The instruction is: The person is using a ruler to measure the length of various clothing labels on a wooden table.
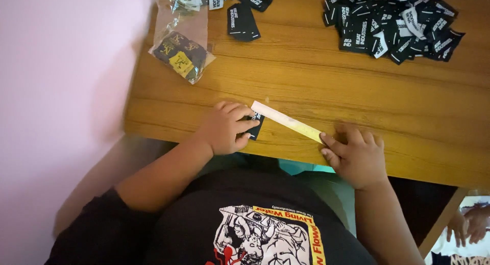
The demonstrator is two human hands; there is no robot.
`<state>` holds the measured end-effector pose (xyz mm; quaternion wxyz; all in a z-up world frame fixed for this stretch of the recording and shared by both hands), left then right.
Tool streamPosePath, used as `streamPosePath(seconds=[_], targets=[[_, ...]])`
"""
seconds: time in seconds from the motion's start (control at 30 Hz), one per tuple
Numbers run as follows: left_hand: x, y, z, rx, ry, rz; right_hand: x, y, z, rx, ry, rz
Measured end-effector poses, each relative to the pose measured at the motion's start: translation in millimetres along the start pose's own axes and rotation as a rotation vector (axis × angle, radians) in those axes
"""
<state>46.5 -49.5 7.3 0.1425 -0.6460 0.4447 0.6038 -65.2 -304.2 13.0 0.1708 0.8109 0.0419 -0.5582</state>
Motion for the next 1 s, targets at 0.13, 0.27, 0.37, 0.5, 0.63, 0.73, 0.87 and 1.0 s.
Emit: streamPosePath(seconds=[0.13, 0.27, 0.37, 0.5, 0.63, 0.73, 0.87, 1.0], targets=[[-9, 7, -3, 0.001, -0.021, -0.008, 1, 1, 6, 0.0, 0.086, -0.007], [-3, 4, -1, -0.002, -0.045, -0.023, -2, 1, 6, -0.013, 0.159, -0.034], [-3, 3, -1, -0.013, -0.077, -0.012, 0, -1, 11, -0.02, 0.201, -0.02], [-7, 5, -2, -0.015, -0.104, 0.023, -3, -3, 12, -0.036, 0.201, 0.003], [-8, 6, -2, 0.004, -0.111, 0.021, -1, -1, 13, -0.05, 0.235, -0.037], [-4, 4, -2, 0.018, -0.106, 0.002, 0, 1, 13, -0.031, 0.233, -0.035], [-6, 6, -2, -0.01, -0.139, 0.017, 1, 1, 12, -0.03, 0.194, -0.067], [-16, 14, -4, -0.002, -0.144, 0.025, -5, -2, 6, -0.033, 0.156, -0.106]])
Point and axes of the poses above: each hand's wrist, its own z-axis away from the middle knuckle, its own x-axis out of the palm, y = z × x, the point moved 7 cm from there along -z, towards the middle knuckle, and after that the axes turned 13 degrees about -x, right-handed, at the moved point
